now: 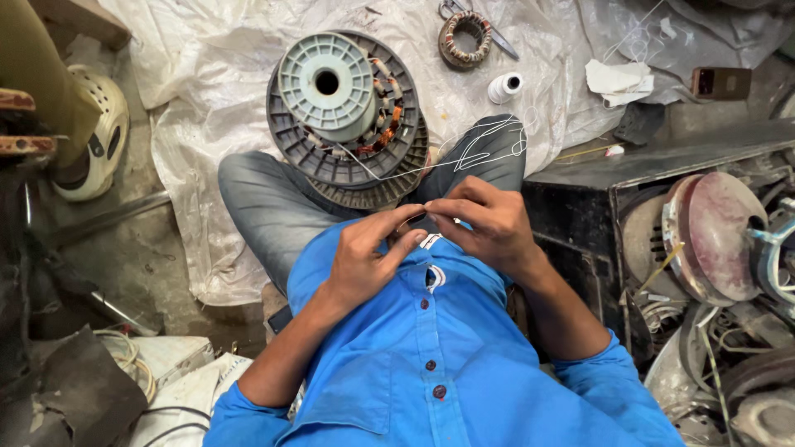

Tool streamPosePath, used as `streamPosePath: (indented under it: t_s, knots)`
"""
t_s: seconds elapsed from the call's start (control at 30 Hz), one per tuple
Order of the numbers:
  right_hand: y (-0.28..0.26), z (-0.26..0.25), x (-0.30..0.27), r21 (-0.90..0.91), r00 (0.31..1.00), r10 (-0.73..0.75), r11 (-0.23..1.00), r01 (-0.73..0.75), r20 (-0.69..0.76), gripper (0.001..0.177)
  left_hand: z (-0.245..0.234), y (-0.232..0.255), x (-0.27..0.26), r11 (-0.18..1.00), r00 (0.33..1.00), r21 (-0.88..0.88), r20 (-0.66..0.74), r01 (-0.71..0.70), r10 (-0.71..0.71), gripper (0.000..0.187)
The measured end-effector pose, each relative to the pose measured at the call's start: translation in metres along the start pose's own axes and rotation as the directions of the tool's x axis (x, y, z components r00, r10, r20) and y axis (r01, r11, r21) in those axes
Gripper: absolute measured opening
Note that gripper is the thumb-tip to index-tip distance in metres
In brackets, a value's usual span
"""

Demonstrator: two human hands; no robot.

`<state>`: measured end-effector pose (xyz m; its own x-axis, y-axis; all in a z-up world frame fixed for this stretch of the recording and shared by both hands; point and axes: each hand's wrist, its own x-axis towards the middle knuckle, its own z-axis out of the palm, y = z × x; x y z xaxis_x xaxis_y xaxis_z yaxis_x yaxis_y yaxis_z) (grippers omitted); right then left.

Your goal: The person sits on the floor and works on a motor stator, using scissors to cut copper wire and white thread. They manipulate the wire and thread around the stator slots, occasionally using a knife to adjust the components.

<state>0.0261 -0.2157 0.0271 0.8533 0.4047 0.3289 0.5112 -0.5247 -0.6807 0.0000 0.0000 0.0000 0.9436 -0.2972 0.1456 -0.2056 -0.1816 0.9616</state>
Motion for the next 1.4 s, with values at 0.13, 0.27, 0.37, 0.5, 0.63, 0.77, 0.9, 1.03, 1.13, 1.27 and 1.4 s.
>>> streamPosePath:
  t_s: [0.13,0.27,0.37,0.5,0.63,0.77,0.9,1.03,1.13,1.27,1.4]
  knots:
    - [-0.002,0.001,0.001,-0.050,0.998,-0.017,0.999,0.020,0.061,0.023,-0.003,-0.002,-0.002,1.000,0.998,-0.009,-0.058,-0.022,0.022,0.023]
    - [0.007,0.004,-0.006,0.038,0.994,0.070,0.997,-0.073,0.086,0.022,-0.005,-0.004,0.000,0.997,0.992,0.037,-0.104,-0.069,0.073,0.012]
    - [0.024,-0.010,-0.017,0.174,0.957,0.278,0.942,-0.288,0.079,0.015,-0.013,-0.007,0.002,0.990,0.982,0.097,-0.153,-0.098,0.113,0.010]
    - [0.040,-0.031,-0.039,0.449,0.914,0.404,0.812,-0.373,0.027,0.010,-0.022,-0.010,0.003,0.979,0.980,0.157,-0.134,-0.127,0.149,0.009]
    - [0.054,-0.029,-0.052,0.831,0.873,0.483,0.512,-0.217,-0.069,0.006,-0.024,-0.013,0.004,0.983,0.978,0.144,-0.158,-0.110,0.132,0.008]
    - [0.055,-0.017,-0.062,0.930,0.802,0.595,0.320,-0.180,-0.050,0.008,-0.025,-0.015,0.004,0.987,0.986,0.141,-0.139,-0.076,0.096,0.007]
    - [0.049,-0.006,-0.059,0.813,0.840,0.533,0.532,-0.236,-0.105,0.009,-0.020,-0.013,0.005,0.981,0.982,0.140,-0.115,-0.135,0.152,0.012]
    - [0.039,-0.012,-0.051,0.514,0.900,0.428,0.791,-0.331,-0.080,0.011,-0.025,-0.011,0.007,0.993,0.995,0.098,-0.072,-0.063,0.070,0.032]
    - [0.036,-0.014,-0.044,0.375,0.917,0.392,0.863,-0.338,-0.078,0.011,-0.028,-0.011,0.008,0.997,0.997,0.020,0.025,-0.068,0.067,0.038]
    - [0.035,-0.014,-0.042,0.348,0.924,0.379,0.873,-0.342,-0.042,0.011,-0.029,-0.014,0.008,0.992,0.992,0.022,0.042,-0.123,0.122,0.019]
    - [0.030,-0.016,-0.035,0.369,0.928,0.371,0.867,-0.335,-0.029,0.011,-0.031,-0.016,0.012,0.986,0.988,0.078,0.042,-0.150,0.148,0.011]
